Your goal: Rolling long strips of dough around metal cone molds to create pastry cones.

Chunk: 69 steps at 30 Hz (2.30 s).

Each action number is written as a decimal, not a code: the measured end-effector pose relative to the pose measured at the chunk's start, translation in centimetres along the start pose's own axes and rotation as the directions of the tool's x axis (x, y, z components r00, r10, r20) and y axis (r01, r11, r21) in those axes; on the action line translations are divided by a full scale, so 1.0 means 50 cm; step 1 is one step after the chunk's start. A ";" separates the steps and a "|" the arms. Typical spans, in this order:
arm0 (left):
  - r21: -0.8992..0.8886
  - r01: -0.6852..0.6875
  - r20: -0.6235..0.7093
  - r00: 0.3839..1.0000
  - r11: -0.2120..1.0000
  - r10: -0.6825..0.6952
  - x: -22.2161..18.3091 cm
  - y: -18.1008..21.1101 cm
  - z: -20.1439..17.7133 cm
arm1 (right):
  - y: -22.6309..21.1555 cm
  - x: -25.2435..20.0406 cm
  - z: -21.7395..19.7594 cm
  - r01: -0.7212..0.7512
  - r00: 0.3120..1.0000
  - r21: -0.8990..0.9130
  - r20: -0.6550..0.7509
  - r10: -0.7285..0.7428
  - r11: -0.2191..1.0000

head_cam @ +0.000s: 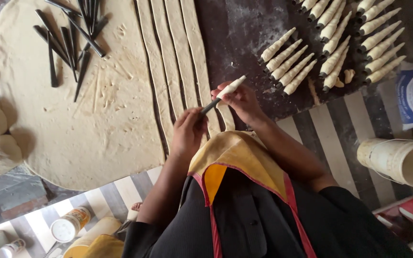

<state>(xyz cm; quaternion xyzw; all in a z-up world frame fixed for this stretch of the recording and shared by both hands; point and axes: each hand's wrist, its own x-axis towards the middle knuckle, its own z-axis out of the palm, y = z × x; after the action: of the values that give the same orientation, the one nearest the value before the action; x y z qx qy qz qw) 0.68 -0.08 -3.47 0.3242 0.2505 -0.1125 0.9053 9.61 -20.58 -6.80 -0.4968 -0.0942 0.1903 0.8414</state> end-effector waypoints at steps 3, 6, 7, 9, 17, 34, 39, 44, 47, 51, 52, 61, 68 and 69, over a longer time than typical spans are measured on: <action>0.017 -0.104 -0.044 0.994 0.994 0.104 0.012 -0.011 -0.001 | -0.012 0.000 0.003 -0.002 1.000 -0.035 0.022 0.003 0.999; -0.027 0.093 0.033 0.995 0.995 -0.092 -0.002 0.015 0.022 | -0.013 0.000 0.004 -0.013 1.000 -0.030 0.014 0.013 0.999; -0.030 0.093 0.034 0.995 0.995 -0.092 0.004 -0.004 0.006 | -0.011 -0.007 0.004 -0.014 1.000 -0.033 0.015 0.014 0.999; 0.006 -0.181 0.058 0.982 0.984 0.180 0.022 -0.036 -0.024 | -0.006 -0.012 0.003 -0.028 0.999 -0.007 0.025 0.029 1.000; -0.026 -0.117 0.152 0.981 0.993 0.119 -0.004 -0.012 0.014 | 0.019 -0.018 -0.013 -0.021 0.998 -0.080 0.050 0.025 0.997; -0.098 0.104 0.223 0.972 0.990 -0.080 0.000 -0.012 0.008 | 0.013 -0.026 0.007 -0.063 0.994 -0.117 0.086 0.073 0.991; 0.012 -0.013 0.088 0.996 1.000 0.011 -0.020 0.013 0.049 | 0.022 -0.029 0.011 0.007 0.990 -0.064 0.141 0.002 0.998; 0.018 -0.108 0.159 0.982 0.994 0.104 0.004 -0.034 -0.007 | 0.034 -0.033 0.007 0.016 0.991 -0.070 0.132 -0.006 0.997; 0.013 -0.049 0.148 0.988 0.999 0.046 0.004 -0.019 0.009 | 0.024 -0.032 0.011 0.001 0.993 -0.148 0.118 0.016 0.989; 0.016 -0.184 0.138 0.974 0.983 0.180 0.032 -0.063 -0.031 | 0.017 -0.034 0.016 -0.028 0.992 -0.174 0.117 0.049 0.984; 0.016 -0.187 0.139 0.973 0.982 0.183 0.024 -0.047 -0.013 | 0.019 -0.031 0.015 -0.026 0.992 -0.175 0.120 0.047 0.984; 0.027 -0.126 0.121 0.985 0.992 0.122 0.015 -0.031 0.007 | 0.010 -0.035 0.028 -0.047 0.993 -0.097 0.099 0.057 0.994; -0.048 -0.067 0.170 0.983 0.997 0.074 0.038 -0.045 -0.017 | 0.034 -0.033 0.019 -0.021 0.997 -0.154 0.076 0.033 0.988; -0.078 0.000 0.177 0.984 0.997 0.014 0.035 -0.032 -0.002 | 0.043 -0.033 0.016 -0.048 0.996 -0.122 0.062 0.056 0.991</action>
<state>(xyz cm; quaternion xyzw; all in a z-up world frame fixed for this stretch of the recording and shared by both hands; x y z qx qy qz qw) 1.52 -1.30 -5.30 0.2781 0.1719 -0.1279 0.9363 7.34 -19.71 -8.21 -0.5424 -0.1200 0.2224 0.8012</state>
